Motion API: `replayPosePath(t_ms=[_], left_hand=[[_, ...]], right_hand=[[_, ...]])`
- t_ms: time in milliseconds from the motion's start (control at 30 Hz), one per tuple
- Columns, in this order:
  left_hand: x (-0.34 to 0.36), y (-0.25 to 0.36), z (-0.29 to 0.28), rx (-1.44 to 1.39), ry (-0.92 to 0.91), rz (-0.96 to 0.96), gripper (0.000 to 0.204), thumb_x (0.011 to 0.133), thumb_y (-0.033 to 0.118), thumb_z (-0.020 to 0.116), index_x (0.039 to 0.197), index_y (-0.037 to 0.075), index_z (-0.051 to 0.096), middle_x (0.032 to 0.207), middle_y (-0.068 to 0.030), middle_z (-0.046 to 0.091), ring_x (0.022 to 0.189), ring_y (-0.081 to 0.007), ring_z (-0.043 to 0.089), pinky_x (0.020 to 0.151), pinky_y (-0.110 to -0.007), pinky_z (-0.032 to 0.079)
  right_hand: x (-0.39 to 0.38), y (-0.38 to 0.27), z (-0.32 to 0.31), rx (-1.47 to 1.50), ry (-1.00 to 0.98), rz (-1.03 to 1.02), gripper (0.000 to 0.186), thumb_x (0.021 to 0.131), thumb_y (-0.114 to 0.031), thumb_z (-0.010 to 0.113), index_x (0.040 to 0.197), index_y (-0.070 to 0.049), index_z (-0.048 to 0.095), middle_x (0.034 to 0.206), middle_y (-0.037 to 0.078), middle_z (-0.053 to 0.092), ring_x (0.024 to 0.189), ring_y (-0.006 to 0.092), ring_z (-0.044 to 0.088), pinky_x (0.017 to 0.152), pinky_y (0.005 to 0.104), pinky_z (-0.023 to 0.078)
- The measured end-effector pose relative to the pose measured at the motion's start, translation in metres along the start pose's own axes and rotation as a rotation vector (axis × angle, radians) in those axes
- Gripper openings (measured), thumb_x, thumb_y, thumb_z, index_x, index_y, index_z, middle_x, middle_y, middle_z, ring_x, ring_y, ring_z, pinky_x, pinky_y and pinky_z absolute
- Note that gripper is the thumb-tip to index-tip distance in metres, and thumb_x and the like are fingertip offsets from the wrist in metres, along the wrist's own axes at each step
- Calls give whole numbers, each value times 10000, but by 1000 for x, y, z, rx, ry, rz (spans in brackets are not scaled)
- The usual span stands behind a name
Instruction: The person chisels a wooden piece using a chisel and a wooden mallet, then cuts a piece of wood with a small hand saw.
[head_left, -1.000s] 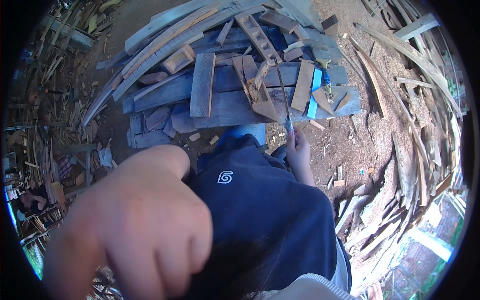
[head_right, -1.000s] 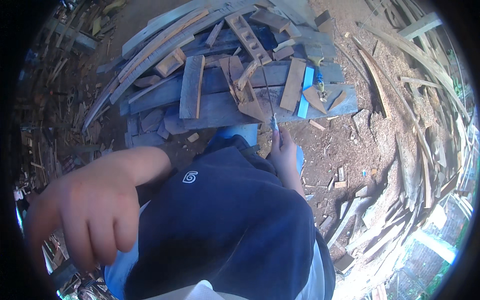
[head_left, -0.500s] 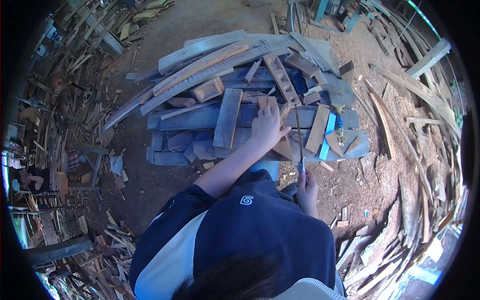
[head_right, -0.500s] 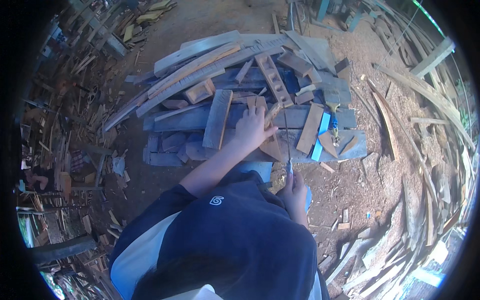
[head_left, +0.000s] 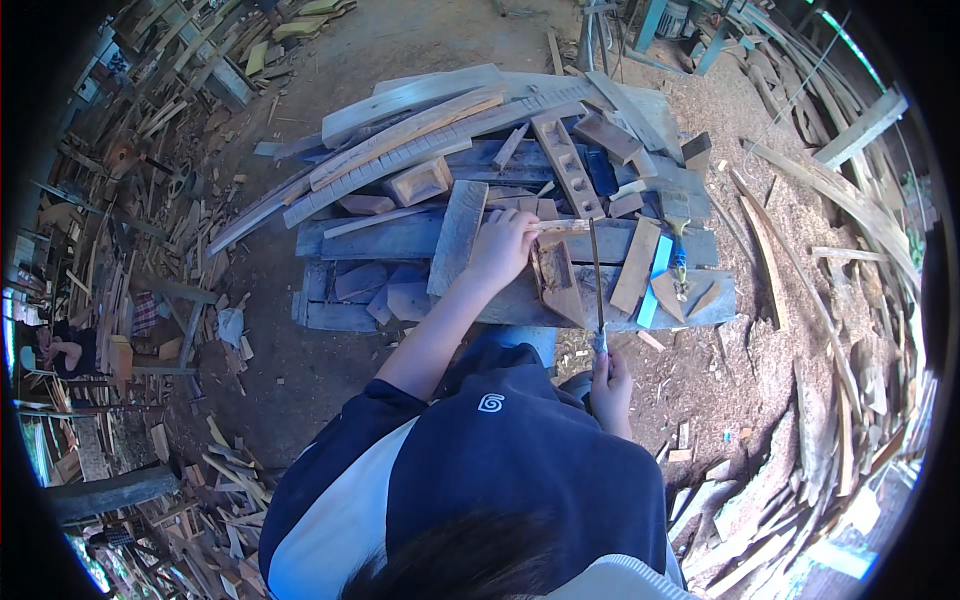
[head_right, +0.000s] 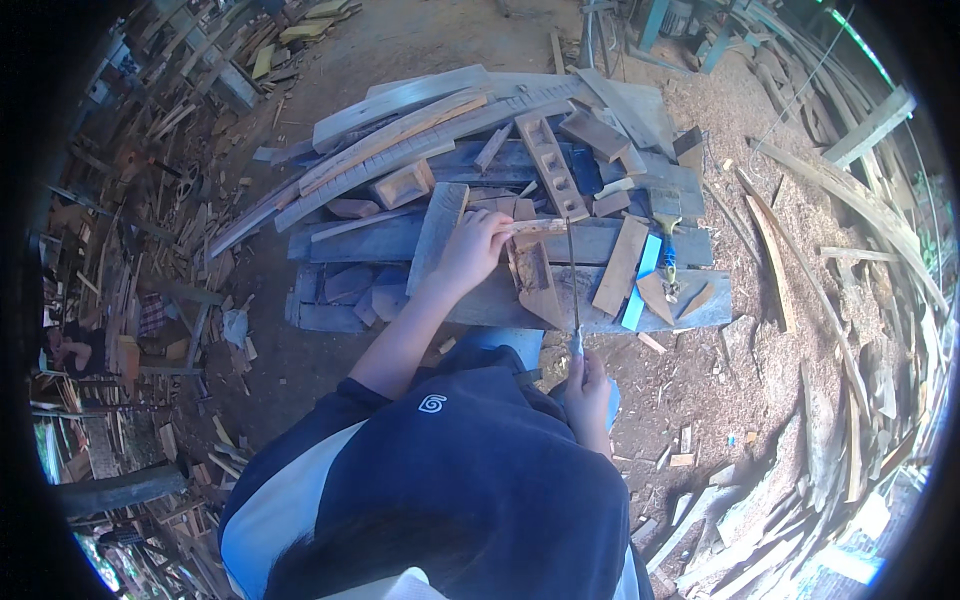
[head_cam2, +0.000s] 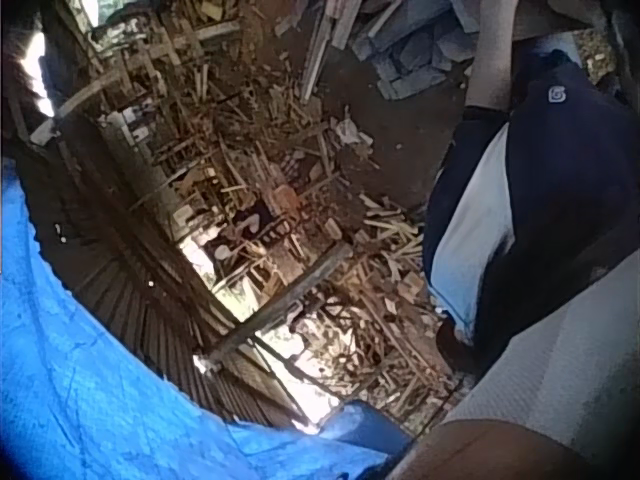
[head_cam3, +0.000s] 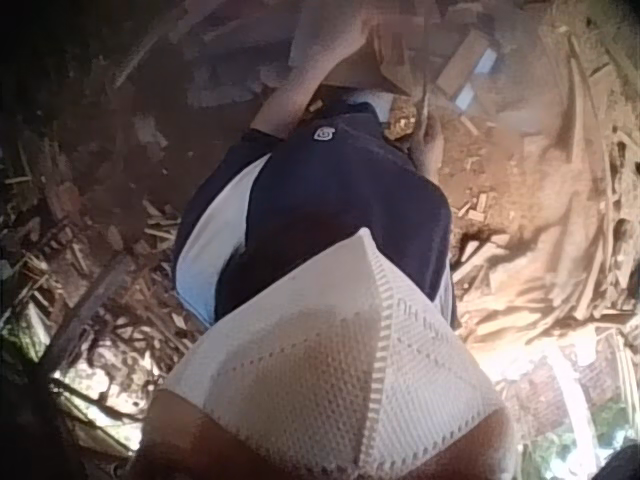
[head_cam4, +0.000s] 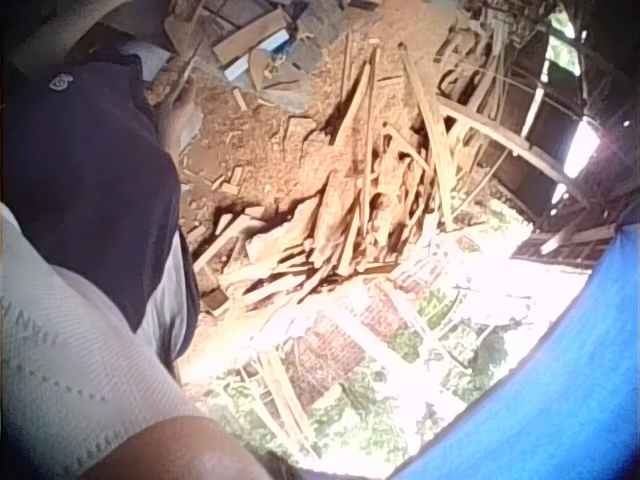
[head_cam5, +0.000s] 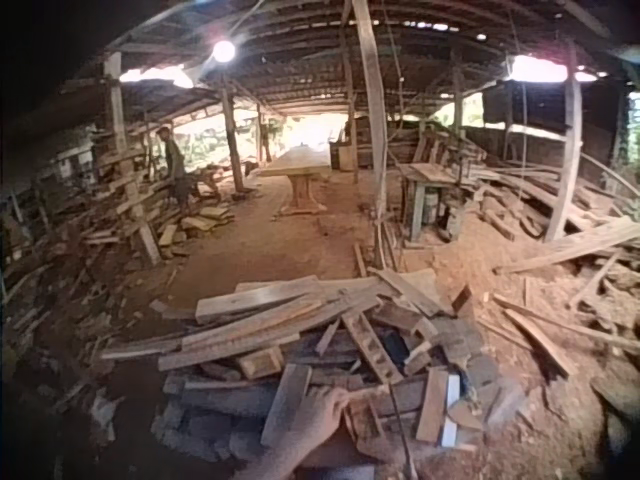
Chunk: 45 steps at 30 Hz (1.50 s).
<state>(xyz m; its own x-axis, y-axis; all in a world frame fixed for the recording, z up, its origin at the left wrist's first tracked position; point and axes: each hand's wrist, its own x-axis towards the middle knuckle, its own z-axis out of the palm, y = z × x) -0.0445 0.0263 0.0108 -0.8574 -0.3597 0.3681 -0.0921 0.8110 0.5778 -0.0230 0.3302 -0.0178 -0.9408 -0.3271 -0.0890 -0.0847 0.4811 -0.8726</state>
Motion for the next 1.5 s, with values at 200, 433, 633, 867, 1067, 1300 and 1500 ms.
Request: replayPosePath(t_ms=[200, 433, 633, 867, 1067, 1300, 1500], left_hand=[[-6, -19, 8, -14, -64, -116, 180, 894, 117, 629, 1064, 59, 615, 1042, -124, 632, 1019, -338, 573, 910, -438, 461], [16, 10, 12, 471, -31, -130, 280, 892, 281, 620, 1062, 61, 589, 1084, -118, 578, 1081, -310, 534, 913, -492, 421], [66, 6, 48, 388, -14, -189, 332, 907, 283, 567, 1133, 41, 596, 1115, -134, 583, 1115, -308, 520, 942, -533, 396], [62, -8, 72, 330, -102, -306, 298, 946, 246, 469, 1091, 44, 633, 1115, -156, 637, 1143, -305, 568, 981, -514, 427], [63, -7, 67, 320, -80, -298, 297, 938, 244, 476, 1075, 48, 652, 1116, -152, 655, 1127, -315, 587, 981, -519, 429], [60, -15, 70, 189, -41, -322, 310, 938, 238, 474, 1094, 50, 665, 1112, -155, 657, 1127, -313, 585, 964, -528, 427], [62, -7, 68, 279, -117, -330, 358, 921, 248, 491, 1180, 55, 646, 1138, -141, 647, 1156, -296, 565, 955, -531, 429]], right_hand=[[0, -1, 0, 5, -21, 13, 280, 1021, -235, 522, 1102, 14, 620, 693, 94, 620, 611, 157, 606, 556, 314, 458], [-2, -6, -1, -29, -61, 20, 291, 1030, -250, 516, 1125, 5, 619, 704, 54, 610, 632, 123, 593, 591, 289, 475], [-1, -1, 3, -79, -99, 8, 283, 1026, -242, 528, 1146, -5, 625, 697, 50, 601, 641, 117, 576, 596, 295, 468], [0, 1, 2, -37, -64, -25, 288, 1023, -227, 530, 1180, -3, 619, 719, 62, 610, 642, 131, 583, 604, 297, 472], [1, -6, 3, -97, -115, 32, 310, 1026, -255, 516, 1180, -6, 618, 743, 96, 640, 663, 165, 626, 620, 330, 489], [1, -15, -1, -125, -137, 61, 343, 1023, -305, 507, 1198, -30, 613, 780, 146, 669, 690, 245, 662, 640, 367, 498], [0, -4, 2, -155, -102, 0, 316, 1037, -280, 481, 1163, -23, 616, 731, 113, 643, 660, 199, 645, 614, 355, 496]])
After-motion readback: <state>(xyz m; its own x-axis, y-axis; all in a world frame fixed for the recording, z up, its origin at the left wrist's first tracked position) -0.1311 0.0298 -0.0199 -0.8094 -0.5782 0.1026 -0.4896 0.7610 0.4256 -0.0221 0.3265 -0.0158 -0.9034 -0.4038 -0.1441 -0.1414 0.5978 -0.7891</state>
